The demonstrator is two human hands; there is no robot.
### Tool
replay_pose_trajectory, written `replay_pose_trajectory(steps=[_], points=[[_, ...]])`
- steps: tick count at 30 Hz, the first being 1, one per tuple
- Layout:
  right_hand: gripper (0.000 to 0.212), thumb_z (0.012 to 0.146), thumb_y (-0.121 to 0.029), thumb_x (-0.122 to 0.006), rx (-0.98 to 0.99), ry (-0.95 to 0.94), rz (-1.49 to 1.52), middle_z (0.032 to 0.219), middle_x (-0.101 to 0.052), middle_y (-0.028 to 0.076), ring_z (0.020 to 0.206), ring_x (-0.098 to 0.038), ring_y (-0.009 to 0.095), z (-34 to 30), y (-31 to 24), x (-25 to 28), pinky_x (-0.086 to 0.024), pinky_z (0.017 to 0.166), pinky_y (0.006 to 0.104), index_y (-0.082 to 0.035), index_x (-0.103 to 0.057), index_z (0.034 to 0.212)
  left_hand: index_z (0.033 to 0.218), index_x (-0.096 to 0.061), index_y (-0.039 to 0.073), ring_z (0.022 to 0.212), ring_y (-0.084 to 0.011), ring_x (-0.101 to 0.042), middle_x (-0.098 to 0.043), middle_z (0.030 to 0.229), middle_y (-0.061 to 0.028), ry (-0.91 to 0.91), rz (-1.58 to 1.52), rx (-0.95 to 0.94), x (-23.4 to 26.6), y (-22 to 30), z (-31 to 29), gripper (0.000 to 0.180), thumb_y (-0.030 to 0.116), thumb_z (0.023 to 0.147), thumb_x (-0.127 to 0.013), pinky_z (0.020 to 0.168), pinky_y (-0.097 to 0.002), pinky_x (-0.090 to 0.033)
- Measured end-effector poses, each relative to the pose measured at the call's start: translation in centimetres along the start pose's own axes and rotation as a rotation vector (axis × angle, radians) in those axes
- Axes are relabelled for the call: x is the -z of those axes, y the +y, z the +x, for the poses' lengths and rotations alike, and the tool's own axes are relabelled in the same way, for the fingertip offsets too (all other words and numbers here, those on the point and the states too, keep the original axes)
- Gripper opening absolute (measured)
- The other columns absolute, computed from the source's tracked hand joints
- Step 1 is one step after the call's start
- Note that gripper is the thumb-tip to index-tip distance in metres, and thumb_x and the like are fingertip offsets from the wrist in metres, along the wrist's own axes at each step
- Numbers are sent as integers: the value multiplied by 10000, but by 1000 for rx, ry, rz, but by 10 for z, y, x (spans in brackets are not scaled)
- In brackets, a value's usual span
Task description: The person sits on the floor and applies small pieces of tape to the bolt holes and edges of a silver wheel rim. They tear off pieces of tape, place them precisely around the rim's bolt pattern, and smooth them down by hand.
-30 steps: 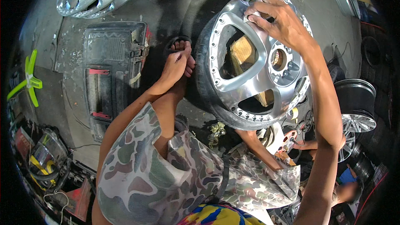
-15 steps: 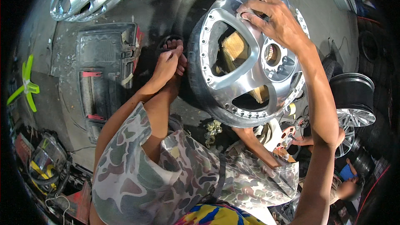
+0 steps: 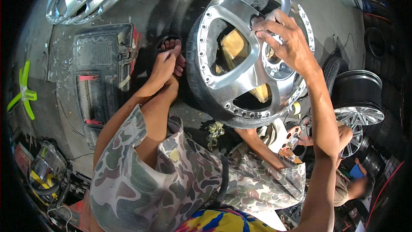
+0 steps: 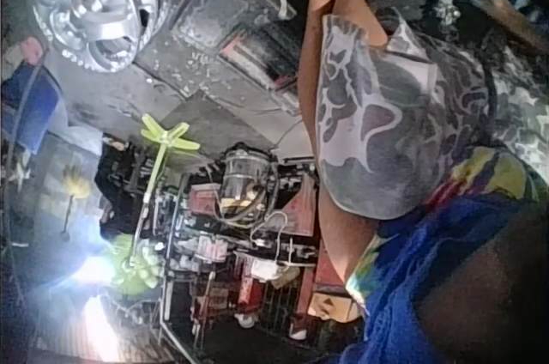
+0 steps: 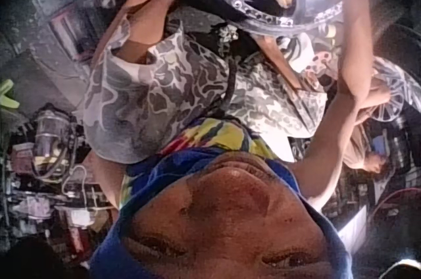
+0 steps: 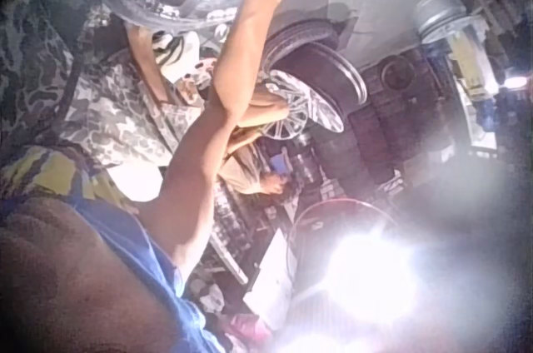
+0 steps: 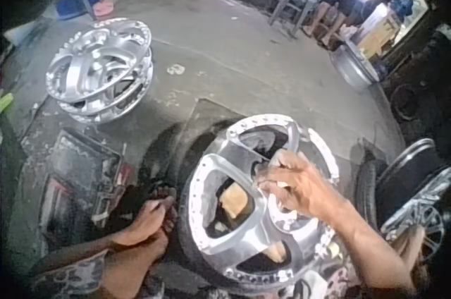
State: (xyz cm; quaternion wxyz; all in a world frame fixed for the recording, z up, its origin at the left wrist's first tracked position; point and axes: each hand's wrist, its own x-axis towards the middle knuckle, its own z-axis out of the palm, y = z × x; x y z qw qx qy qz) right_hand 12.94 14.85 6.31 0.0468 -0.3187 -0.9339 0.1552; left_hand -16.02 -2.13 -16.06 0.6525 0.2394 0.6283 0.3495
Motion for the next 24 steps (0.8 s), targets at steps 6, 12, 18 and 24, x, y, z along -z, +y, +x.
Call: replay_pose_trajectory(steps=[6, 12, 18, 24], points=[[170, 970, -148, -765, -85, 39, 16, 1083, -708, 106, 1032, -671, 342, -23, -13, -3, -517, 935, 453, -93, -786, 1130, 894, -725, -17, 563, -155, -649, -695, 736, -68, -13, -3, -1, 2, 1, 0, 591, 478, 1143, -518, 508, -298, -550], [167, 964, -123, -762, -232, 81, 108, 1029, -684, 131, 998, -665, 361, -42, -27, -9, -517, 910, 469, -82, -790, 1124, 918, -722, -18, 581, -155, -657, -690, 760, -77, -30, -29, -22, 5, 1, -3, 581, 483, 1138, -526, 522, -295, -553], [187, 967, -88, -788, -371, 127, 184, 1028, -713, 113, 993, -689, 271, -58, -45, -18, -543, 903, 397, -50, -802, 1150, 919, -712, -7, 609, -149, -663, -690, 795, -74, -27, -113, -43, 10, 21, -15, 571, 491, 1136, -537, 545, -282, -551], [199, 962, -105, -809, -506, 183, 309, 1029, -715, 120, 997, -689, 260, -65, -75, -18, -527, 924, 365, -32, -799, 1147, 964, -709, 1, 692, -126, -667, -699, 842, -60, -136, 2, -294, 10, 100, -49, 497, 433, 1147, -545, 645, -270, -547]])
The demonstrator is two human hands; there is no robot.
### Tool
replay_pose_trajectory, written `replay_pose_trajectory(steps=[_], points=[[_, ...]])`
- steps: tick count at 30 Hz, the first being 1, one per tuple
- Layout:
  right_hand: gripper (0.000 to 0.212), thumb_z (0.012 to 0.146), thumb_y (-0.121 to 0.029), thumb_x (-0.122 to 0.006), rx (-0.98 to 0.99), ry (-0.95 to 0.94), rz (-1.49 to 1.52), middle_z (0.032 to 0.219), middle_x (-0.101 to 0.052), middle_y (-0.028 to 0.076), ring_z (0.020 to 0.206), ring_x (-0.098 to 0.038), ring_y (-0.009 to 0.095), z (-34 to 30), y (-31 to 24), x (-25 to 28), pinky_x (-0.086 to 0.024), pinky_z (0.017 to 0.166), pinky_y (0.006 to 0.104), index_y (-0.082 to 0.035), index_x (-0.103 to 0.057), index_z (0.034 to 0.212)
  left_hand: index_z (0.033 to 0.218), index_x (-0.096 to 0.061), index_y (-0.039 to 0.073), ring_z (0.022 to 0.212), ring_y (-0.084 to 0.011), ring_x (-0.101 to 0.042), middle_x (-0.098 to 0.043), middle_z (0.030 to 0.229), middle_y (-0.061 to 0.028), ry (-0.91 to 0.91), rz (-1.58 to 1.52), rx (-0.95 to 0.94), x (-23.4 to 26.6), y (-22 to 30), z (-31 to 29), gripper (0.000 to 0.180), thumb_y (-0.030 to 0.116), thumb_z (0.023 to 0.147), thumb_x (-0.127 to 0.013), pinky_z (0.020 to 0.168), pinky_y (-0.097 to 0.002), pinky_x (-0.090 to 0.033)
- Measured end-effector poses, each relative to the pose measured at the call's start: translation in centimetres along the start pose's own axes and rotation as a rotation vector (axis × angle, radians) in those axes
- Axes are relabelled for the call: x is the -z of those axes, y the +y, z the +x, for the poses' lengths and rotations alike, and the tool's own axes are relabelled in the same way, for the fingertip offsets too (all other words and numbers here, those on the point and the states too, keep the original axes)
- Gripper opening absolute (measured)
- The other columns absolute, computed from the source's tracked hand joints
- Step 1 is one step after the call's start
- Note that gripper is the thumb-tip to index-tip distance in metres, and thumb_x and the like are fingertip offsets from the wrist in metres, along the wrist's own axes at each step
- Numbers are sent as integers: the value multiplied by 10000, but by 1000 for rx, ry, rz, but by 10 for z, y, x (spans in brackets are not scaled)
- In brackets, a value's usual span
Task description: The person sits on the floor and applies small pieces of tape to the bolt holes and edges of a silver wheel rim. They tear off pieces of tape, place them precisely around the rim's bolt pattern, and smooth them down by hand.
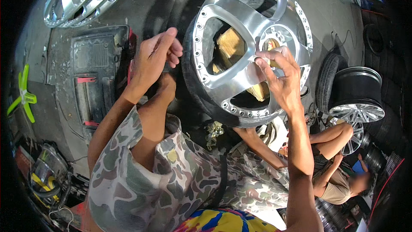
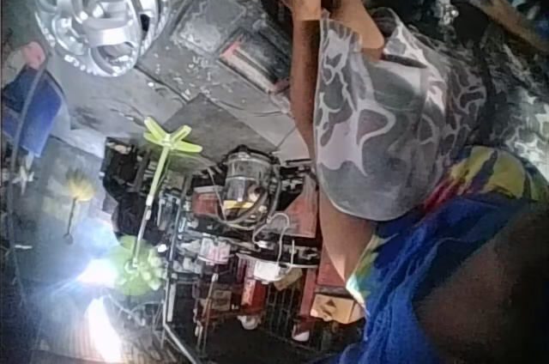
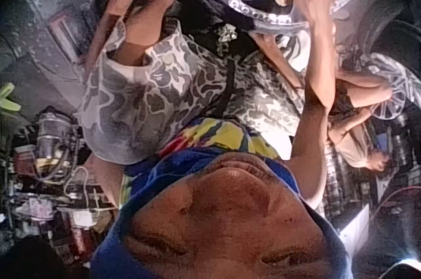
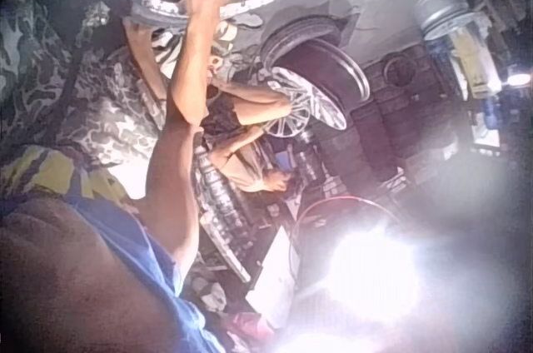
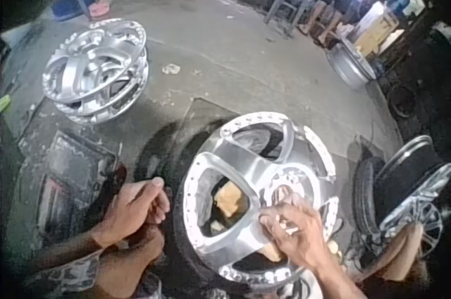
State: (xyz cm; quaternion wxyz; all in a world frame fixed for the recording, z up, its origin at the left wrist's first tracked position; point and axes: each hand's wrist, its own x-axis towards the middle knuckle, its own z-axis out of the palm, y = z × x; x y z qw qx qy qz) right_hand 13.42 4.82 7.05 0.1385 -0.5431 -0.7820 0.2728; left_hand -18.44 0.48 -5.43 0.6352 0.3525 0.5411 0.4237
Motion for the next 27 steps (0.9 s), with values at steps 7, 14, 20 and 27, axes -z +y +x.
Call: replay_pose_trajectory(steps=[7, 14, 20, 27], points=[[198, 1002, -105, -776, -14, 0, 246, 988, -683, 92, 933, -659, 211, -28, -54, -23, -516, 870, 338, -20, -762, 1180, 1089, -755, -29, 866, -98, -690, -749, 956, -40, -551, 203, -241, -41, 77, -12, 208, 110, 954, -831, 795, -256, -559], [129, 1014, -92, -754, -29, -75, 224, 1020, -744, 98, 950, -669, 211, -39, -52, -25, -530, 857, 348, -32, -756, 1128, 967, -752, -39, 684, -102, -619, -697, 735, -101, -594, 385, -250, -47, 75, -15, 174, 122, 922, -801, 656, -309, -509], [181, 1003, -107, -772, -122, 157, 44, 1035, -716, 105, 994, -690, 213, -25, -11, -7, -541, 910, 345, 1, -763, 1147, 1066, -745, -13, 707, -74, -638, -682, 755, -10, -350, 384, -197, -30, 70, -11, 158, 141, 1037, -723, 663, -270, -520], [202, 982, -108, -785, -102, 233, 14, 952, -641, 111, 919, -672, 264, -16, 8, -13, -537, 871, 376, -34, -802, 1169, 1084, -750, -34, 704, -99, -681, -739, 796, -81, -141, 455, -204, -6, 63, -7, 234, 191, 1069, -686, 638, -286, -529]])
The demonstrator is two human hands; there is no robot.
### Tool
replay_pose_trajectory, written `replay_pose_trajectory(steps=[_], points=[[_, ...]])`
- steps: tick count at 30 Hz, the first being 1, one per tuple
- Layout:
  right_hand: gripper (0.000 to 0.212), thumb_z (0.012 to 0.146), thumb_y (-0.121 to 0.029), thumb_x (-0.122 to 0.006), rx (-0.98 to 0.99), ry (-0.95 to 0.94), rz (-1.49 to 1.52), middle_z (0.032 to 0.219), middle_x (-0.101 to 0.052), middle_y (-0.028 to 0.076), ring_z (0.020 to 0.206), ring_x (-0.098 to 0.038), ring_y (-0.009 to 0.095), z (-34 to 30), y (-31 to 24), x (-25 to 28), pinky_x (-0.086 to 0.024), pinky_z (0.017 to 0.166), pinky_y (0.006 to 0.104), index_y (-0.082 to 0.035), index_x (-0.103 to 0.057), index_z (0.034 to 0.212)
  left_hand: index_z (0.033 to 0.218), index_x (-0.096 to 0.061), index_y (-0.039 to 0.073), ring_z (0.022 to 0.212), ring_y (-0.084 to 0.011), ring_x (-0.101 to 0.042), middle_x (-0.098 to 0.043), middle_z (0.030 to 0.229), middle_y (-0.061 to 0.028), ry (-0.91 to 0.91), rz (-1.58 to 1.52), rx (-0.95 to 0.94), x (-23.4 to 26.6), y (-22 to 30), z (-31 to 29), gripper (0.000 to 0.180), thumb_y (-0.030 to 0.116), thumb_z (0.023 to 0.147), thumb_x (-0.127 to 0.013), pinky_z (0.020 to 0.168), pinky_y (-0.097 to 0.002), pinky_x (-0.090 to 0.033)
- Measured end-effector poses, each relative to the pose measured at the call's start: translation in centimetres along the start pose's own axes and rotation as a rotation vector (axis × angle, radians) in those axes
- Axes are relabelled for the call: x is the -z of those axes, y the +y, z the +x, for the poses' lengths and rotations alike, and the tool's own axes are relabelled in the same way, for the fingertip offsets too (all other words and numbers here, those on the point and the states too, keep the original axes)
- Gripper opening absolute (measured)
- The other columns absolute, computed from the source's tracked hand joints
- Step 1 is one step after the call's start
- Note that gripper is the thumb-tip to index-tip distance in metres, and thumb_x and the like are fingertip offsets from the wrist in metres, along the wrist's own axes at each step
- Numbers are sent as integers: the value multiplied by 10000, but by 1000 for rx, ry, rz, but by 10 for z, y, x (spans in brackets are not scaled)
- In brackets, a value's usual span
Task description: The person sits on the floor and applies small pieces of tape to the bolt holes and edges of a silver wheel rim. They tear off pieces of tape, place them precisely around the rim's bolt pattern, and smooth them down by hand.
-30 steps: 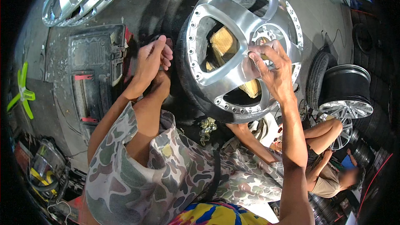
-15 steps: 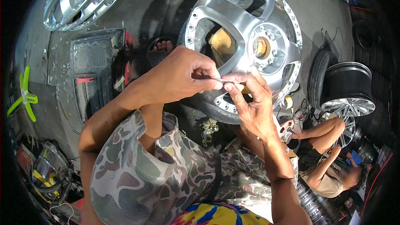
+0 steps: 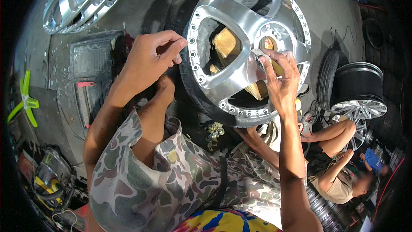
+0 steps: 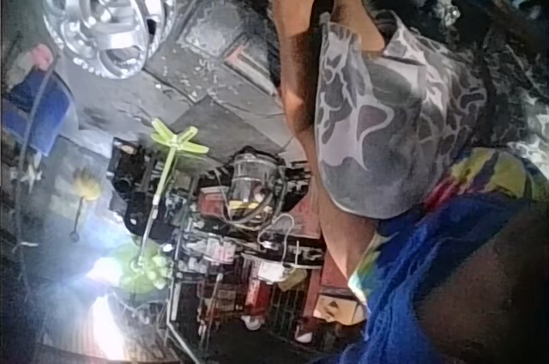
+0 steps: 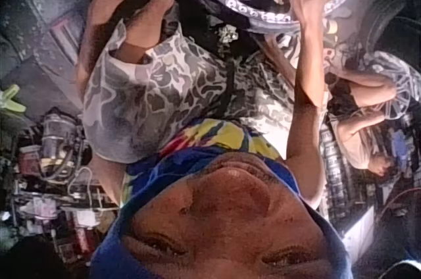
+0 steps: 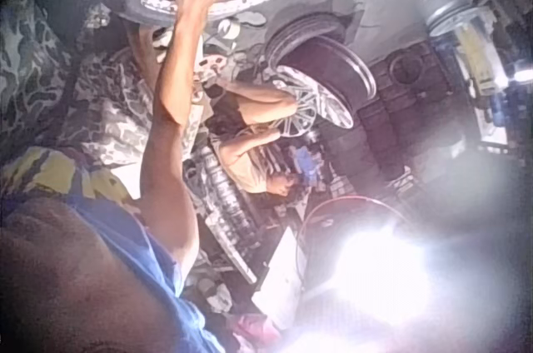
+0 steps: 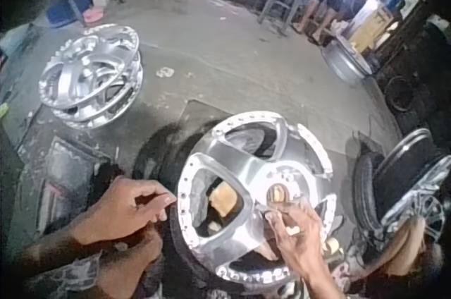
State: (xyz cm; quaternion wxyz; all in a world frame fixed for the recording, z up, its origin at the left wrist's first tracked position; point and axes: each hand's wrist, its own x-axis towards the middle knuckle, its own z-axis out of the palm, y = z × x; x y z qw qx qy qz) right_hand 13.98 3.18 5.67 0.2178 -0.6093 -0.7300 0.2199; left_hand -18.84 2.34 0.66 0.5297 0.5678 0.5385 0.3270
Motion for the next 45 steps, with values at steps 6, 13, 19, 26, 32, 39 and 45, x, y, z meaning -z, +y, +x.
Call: replay_pose_trajectory(steps=[6, 13, 19, 26, 32, 39, 45], points=[[194, 973, -101, -793, -14, -4, 11, 936, -633, 115, 899, -666, 266, -2, 2, -4, -534, 847, 379, -31, -805, 1154, 1085, -752, -39, 732, -118, -695, -756, 834, -90, -15, 24, 30, -4, -6, -2, 278, 231, 1076, -685, 684, -290, -561], [206, 974, -102, -798, -9, -38, -19, 922, -632, 106, 876, -651, 245, -16, -5, -5, -533, 830, 364, -43, -808, 1171, 1101, -759, -31, 744, -116, -694, -760, 844, -86, -18, 45, 19, -3, -7, -2, 266, 220, 1080, -673, 697, -288, -563], [215, 979, -112, -802, -76, -89, -28, 943, -652, 107, 900, -647, 232, -24, -21, -4, -526, 844, 347, -35, -811, 1179, 1143, -775, -16, 809, -110, -707, -768, 882, -75, -46, 103, 52, -1, -6, -2, 255, 201, 1087, -653, 759, -281, -574], [197, 952, -76, -804, 30, 29, -93, 935, -665, 145, 859, -654, 304, -20, -11, -9, -544, 782, 405, -45, -807, 1147, 1068, -746, -47, 756, -129, -717, -749, 826, -113, 9, 74, -49, -4, -21, -2, 291, 237, 1070, -686, 684, -303, -535], [217, 964, -84, -802, -26, -51, -75, 975, -695, 151, 868, -655, 288, -42, -26, -17, -543, 816, 395, -35, -806, 1175, 1067, -746, -49, 772, -149, -729, -750, 828, -113, 7, 75, -14, -2, -18, -1, 288, 233, 1068, -685, 709, -320, -552], [226, 966, -53, -791, 0, -90, -72, 1017, -640, 147, 947, -638, 301, -69, -42, -36, -528, 863, 413, -23, -786, 1191, 1069, -746, -45, 758, -124, -694, -748, 819, -103, 5, 37, -2, -2, -16, -5, 273, 222, 1065, -687, 722, -307, -548], [239, 980, -54, -781, -125, -159, -37, 1096, -686, 158, 984, -674, 287, -77, -57, -31, -540, 885, 390, -39, -778, 1219, 1061, -756, -37, 738, -112, -672, -737, 801, -94, -203, -23, -45, -4, -6, -10, 252, 207, 1002, -777, 721, -295, -544]])
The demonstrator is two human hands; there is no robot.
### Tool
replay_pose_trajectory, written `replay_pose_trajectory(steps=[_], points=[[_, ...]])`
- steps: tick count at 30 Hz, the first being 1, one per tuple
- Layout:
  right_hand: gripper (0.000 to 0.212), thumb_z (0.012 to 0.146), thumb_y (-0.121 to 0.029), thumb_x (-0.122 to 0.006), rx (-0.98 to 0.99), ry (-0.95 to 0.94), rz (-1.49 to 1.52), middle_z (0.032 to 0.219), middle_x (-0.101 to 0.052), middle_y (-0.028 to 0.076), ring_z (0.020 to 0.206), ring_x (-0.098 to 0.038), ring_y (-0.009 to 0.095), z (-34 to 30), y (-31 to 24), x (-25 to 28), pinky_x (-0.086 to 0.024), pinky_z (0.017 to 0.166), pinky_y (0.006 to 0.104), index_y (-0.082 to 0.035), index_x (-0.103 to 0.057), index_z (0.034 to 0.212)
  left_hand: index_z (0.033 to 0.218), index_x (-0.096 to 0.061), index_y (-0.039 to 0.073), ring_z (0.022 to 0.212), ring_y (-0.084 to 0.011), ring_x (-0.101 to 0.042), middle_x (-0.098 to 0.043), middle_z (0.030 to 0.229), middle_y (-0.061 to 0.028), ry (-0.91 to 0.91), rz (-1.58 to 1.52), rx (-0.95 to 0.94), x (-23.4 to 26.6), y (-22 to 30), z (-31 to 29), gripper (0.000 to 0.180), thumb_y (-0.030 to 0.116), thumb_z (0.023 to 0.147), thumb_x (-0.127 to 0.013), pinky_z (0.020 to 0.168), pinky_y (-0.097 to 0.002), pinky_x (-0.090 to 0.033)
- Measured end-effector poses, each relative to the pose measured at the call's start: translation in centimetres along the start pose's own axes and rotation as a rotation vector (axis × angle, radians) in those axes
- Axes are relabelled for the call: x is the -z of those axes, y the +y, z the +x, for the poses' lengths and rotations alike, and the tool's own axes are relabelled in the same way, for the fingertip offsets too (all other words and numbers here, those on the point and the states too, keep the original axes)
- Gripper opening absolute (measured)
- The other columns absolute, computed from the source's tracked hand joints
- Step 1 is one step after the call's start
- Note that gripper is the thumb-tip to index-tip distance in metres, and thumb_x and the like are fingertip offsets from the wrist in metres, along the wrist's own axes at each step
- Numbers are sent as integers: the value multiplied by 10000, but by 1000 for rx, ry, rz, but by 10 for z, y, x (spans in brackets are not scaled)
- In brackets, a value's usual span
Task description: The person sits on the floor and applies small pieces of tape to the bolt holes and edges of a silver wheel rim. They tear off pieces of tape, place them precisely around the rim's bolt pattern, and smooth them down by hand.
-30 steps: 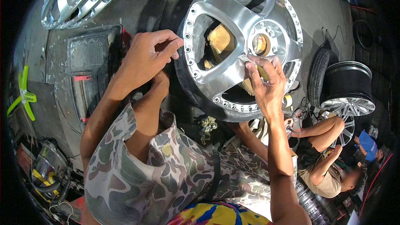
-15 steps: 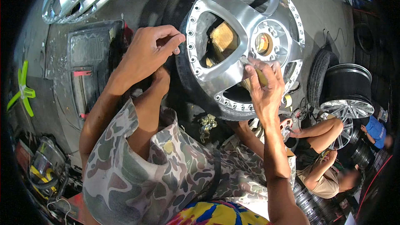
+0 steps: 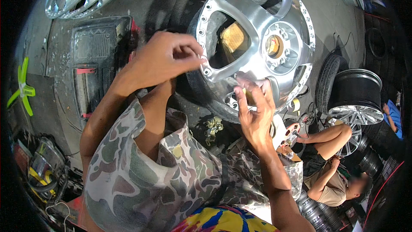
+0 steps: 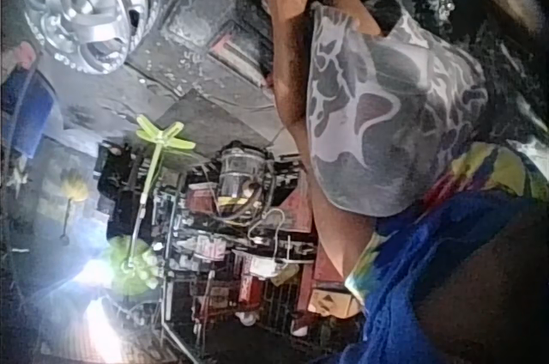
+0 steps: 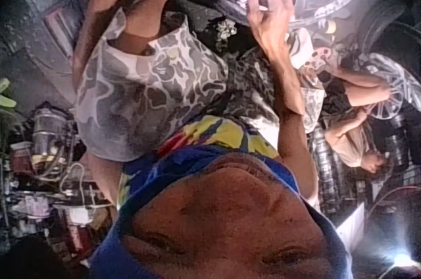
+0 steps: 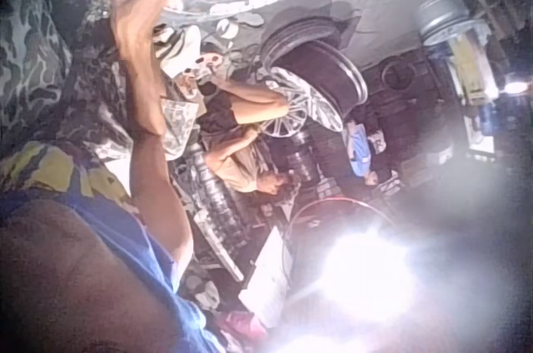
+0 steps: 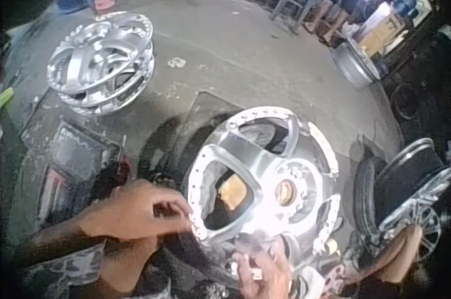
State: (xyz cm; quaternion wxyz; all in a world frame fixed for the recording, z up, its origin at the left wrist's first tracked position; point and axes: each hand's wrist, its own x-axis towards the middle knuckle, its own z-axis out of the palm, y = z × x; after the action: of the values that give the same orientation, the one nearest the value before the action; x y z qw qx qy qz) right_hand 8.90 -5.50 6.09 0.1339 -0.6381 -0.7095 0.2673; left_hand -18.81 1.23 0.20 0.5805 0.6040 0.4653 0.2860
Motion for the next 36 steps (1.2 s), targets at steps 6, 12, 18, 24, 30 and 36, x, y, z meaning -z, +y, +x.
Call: replay_pose_trajectory(steps=[6, 12, 18, 24, 30, 36], points=[[187, 964, -18, -789, 28, -166, 306, 1040, -726, 125, 935, -709, 244, -17, -16, -12, -566, 828, 335, -25, -763, 1149, 937, -783, -38, 695, -192, -694, -745, 786, -147, -410, -38, -86, -9, 11, -2, 228, 184, 917, -833, 707, -334, -546], [70, 966, -56, -803, 10, -192, 208, 925, -732, 101, 879, -695, 203, -4, -2, 10, -549, 816, 340, -3, -764, 988, 906, -754, -41, 731, -291, -727, -741, 804, -185, -346, 17, -20, -3, 7, -7, 209, 159, 905, -815, 715, -394, -536], [199, 960, -70, -826, -25, 15, 65, 896, -717, 58, 800, -660, 110, 13, 24, 20, -545, 730, 281, -6, -784, 1143, 896, -726, -14, 842, -372, -724, -746, 838, -182, -286, 270, 131, 8, 2, -12, 156, 135, 917, -768, 796, -442, -544], [276, 935, -50, -837, 40, -7, 46, 900, -723, 84, 784, -653, 141, 13, 18, 12, -545, 761, 293, -15, -799, 1207, 911, -745, 5, 886, -385, -730, -756, 866, -181, -282, 280, 170, 8, 0, -12, 148, 153, 919, -748, 830, -458, -548], [265, 929, -51, -814, -32, -97, 106, 953, -770, 98, 822, -706, 227, 1, 11, 0, -584, 831, 363, -59, -816, 1194, 927, -765, 8, 888, -370, -755, -776, 891, -183, -235, 319, 153, 6, -2, -15, 169, 176, 919, -766, 831, -444, -566], [223, 922, -21, -820, 56, -6, 115, 992, -782, 102, 791, -698, 206, 0, 20, -5, -583, 769, 335, -24, -801, 1145, 942, -754, -17, 756, -306, -710, -733, 809, -182, -216, 288, 92, 6, -8, -16, 184, 165, 916, -767, 745, -400, -531]])
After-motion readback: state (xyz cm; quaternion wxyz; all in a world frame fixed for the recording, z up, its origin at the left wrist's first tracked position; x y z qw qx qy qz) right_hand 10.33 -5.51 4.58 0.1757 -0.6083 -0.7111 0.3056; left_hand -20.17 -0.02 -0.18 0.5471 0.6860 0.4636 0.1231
